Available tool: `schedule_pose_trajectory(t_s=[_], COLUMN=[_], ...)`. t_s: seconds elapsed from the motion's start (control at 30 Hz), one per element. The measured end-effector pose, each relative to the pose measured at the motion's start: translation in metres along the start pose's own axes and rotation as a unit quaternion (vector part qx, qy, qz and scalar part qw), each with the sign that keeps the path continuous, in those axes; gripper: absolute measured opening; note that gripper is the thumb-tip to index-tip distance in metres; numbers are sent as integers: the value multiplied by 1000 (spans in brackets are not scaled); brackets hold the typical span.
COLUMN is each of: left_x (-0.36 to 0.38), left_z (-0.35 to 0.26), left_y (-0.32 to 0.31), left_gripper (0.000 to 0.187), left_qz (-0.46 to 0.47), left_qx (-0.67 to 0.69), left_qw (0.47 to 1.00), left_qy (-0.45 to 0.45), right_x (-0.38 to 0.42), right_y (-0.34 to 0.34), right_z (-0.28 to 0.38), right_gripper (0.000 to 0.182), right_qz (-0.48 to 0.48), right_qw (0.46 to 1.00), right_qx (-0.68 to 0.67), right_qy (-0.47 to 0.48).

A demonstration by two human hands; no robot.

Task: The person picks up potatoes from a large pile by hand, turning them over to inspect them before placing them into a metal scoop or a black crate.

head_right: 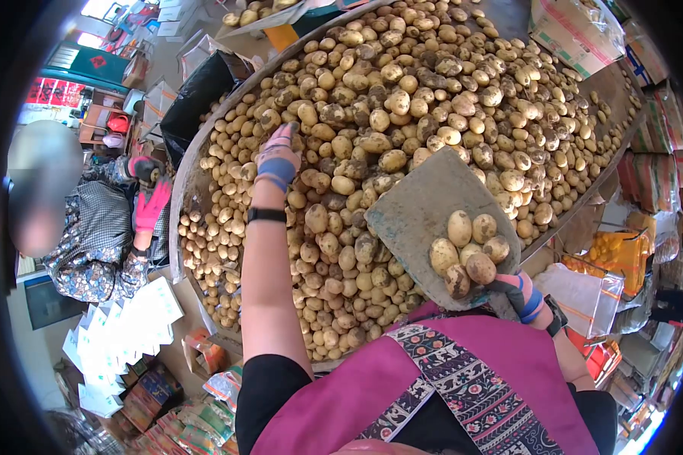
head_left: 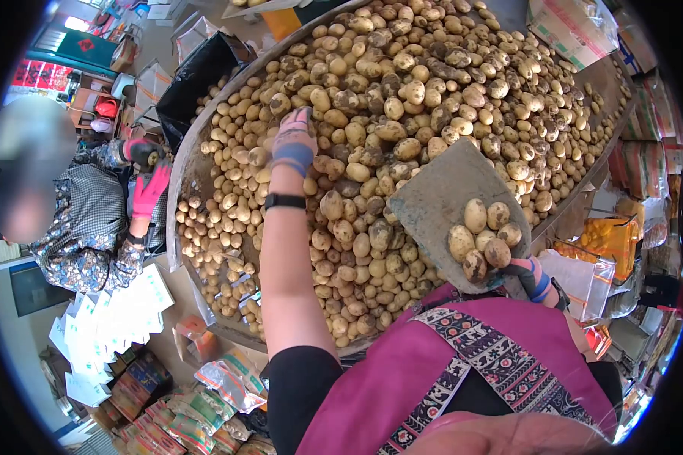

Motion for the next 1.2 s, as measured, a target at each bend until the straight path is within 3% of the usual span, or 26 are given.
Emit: schedule_pose_trajectory(t_s=[0.03,0.07,0.17,0.2,0.27,0.3,0.4,0.43,0.47,0.53,0.57,0.6,0.63,0.67,0.73,0.77,0.8,0.87,0.9,0.93,1.0,1.03,1.07,1.13,1.17,1.2], left_x=[-6,-7,8,12,22,19,27,33,3,40,67,94,120,139,166,179,190,209,214,216,219,224,225,226,227,225], left_z=[-6,-12,-31,-32,-22,-13,21,40,132,154,131,101,69,60,52,37,40,35,28,25,17,3,-15,-36,-25,-15], left_y=[0,0,1,6,19,20,14,5,-96,-88,-66,-46,-20,-10,-17,-7,-6,-6,-11,-10,-5,14,31,53,41,31], left_gripper=[62,62,60,60,75,82,87,91,87,70,70,66,61,57,53,46,46,40,42,42,48,54,54,55,49,49], left_qz=[39,36,100,101,167,185,192,173,201,112,117,147,168,195,117,57,55,108,54,52,121,82,79,29,54,54], left_qx=[-95,-93,-243,-245,-133,-142,-77,-45,-81,168,165,364,547,586,630,543,545,768,778,779,904,889,890,908,931,932], left_qw=[993,993,965,964,970,961,960,971,975,978,978,920,820,783,760,816,815,585,553,551,352,402,401,346,325,324], left_qy=[-55,-57,-7,-9,117,151,187,161,42,-56,-57,-22,16,72,108,189,190,236,293,294,208,201,200,233,156,156], right_x=[1,-4,9,-1,15,15,13,19,19,25,27,28,29,30,29,26,23,19,19,19,22,23,22,22,23,22], right_y=[-2,-17,-14,-21,-7,-7,-20,-14,-21,-15,-12,-8,-7,-9,-11,-5,2,14,18,17,22,21,19,18,18,18], right_z=[2,7,7,8,0,-3,6,2,2,-4,-5,-7,-7,-8,-8,-11,-13,-24,-27,-27,-29,-29,-28,-27,-27,-26], right_gripper=[40,40,40,40,41,41,41,41,41,41,41,41,41,41,45,44,43,40,37,37,36,36,35,35,34,34], right_qz=[-1,-2,-2,-2,2,5,10,14,18,21,21,21,22,25,55,47,38,38,38,40,46,49,52,55,56,57], right_qw=[1000,1000,1000,1000,999,999,999,998,998,997,997,996,996,996,995,996,998,997,991,990,989,988,987,985,984,983], right_qx=[-3,-5,-18,-25,-34,-37,-46,-49,-53,-66,-74,-80,-84,-86,-85,-66,-47,23,92,96,109,116,122,133,138,142], right_qy=[3,7,14,13,9,12,19,23,27,32,30,28,26,24,19,27,36,65,94,93,93,94,95,97,98,99])
Point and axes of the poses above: each hand's wrist, its own x-axis away from the middle knuckle, its own y-axis out of the back of the hand, z = x × y, the point moved 2 cm from there along -x, towards the middle knuckle, and after that the axes turned 5 degrees about -z, right-handed, at the moved point
